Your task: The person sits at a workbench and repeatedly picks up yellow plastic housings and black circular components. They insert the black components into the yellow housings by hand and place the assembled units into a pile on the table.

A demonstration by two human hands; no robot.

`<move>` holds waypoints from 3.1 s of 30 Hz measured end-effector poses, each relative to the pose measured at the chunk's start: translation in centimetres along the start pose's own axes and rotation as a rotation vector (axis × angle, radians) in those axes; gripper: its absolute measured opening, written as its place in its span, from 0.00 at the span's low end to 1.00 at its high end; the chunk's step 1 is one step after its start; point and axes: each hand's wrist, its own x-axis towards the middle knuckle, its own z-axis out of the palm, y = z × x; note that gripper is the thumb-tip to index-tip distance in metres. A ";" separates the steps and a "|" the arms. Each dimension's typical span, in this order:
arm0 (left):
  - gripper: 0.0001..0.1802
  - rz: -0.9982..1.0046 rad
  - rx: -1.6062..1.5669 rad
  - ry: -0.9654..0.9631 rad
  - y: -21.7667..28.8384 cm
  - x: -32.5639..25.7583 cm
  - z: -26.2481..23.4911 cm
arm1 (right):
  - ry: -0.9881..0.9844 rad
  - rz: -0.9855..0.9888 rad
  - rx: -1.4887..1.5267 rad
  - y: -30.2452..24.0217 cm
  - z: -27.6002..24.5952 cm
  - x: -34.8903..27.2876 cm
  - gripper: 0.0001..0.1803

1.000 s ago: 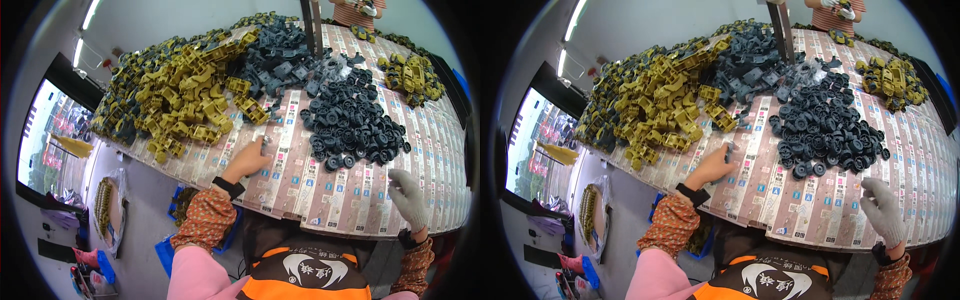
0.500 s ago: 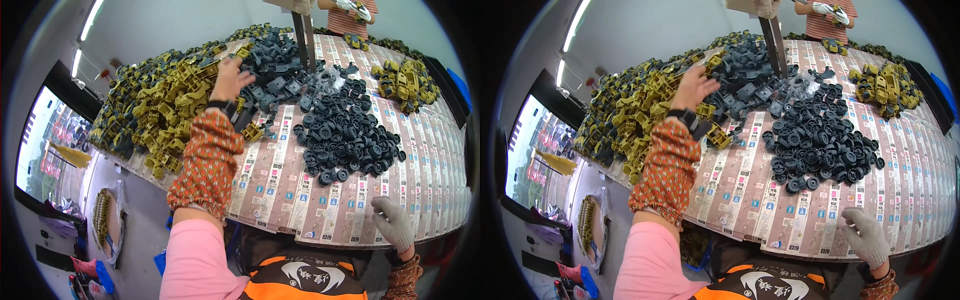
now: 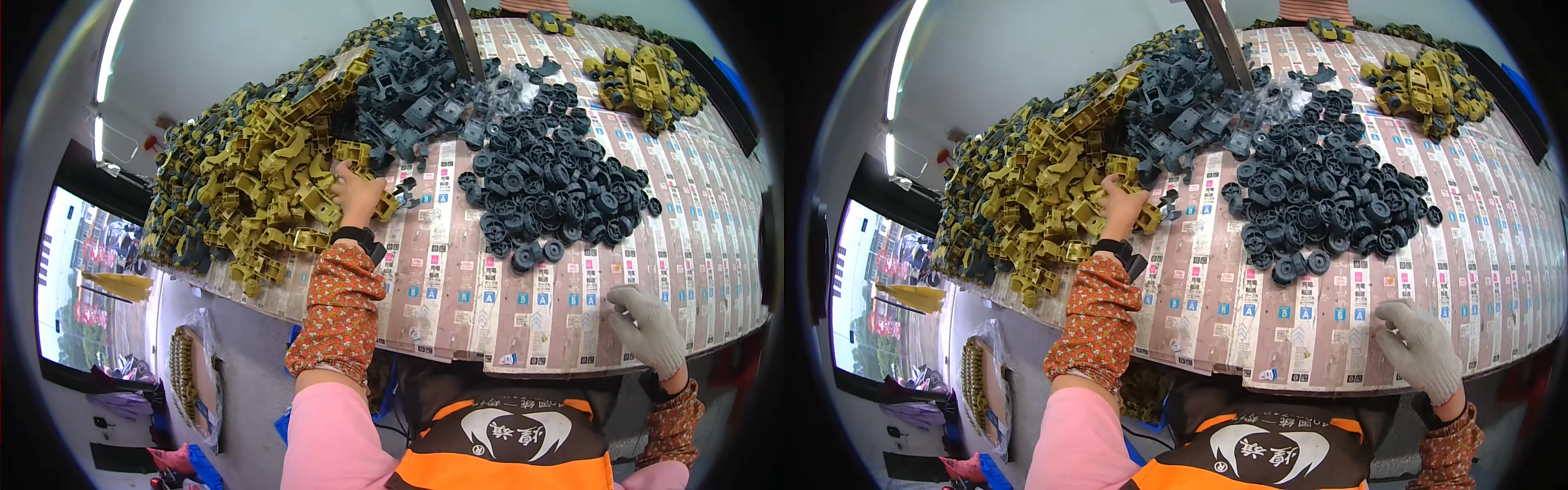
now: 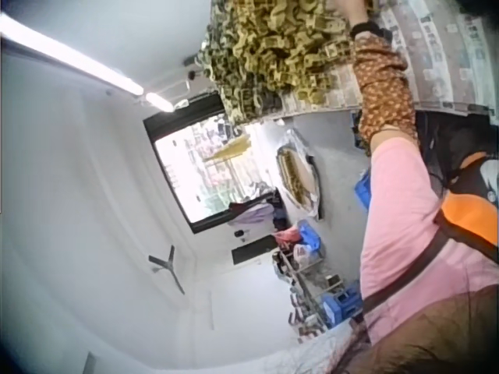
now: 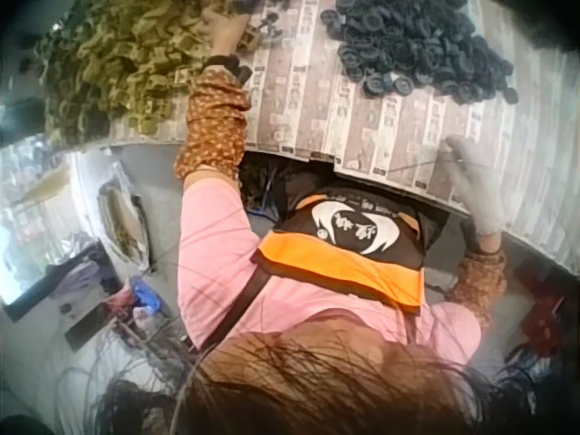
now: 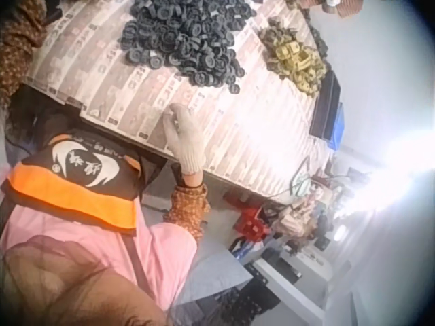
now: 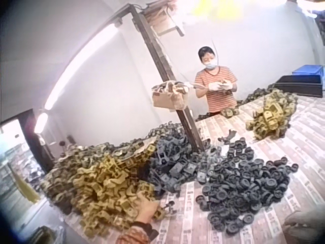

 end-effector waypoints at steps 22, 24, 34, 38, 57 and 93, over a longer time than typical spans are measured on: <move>0.34 -0.143 -1.992 -1.164 -3.1 -20.6 -6.4 | 0.099 -0.223 -0.168 -1.3 5.7 6.3 0.13; 0.33 -0.169 -2.010 -1.192 -3.7 -22.5 -5.7 | 0.155 -0.186 -0.213 -2.7 6.5 7.7 0.14; 0.28 -0.272 -1.816 -1.278 -6.8 -26.3 -3.7 | 0.101 -0.241 -0.475 -3.5 8.2 10.3 0.13; 0.27 -0.360 -1.693 -1.251 -6.7 -28.2 -4.1 | -0.014 -0.103 -0.489 -3.6 6.5 6.9 0.12; 0.35 -0.122 -1.258 -1.125 0.0 -34.5 -1.4 | 0.152 0.112 0.691 -4.1 12.2 1.6 0.20; 0.21 -0.213 -1.404 -0.927 -0.1 -32.7 -1.7 | 0.019 -0.294 -0.707 -1.7 6.8 8.8 0.13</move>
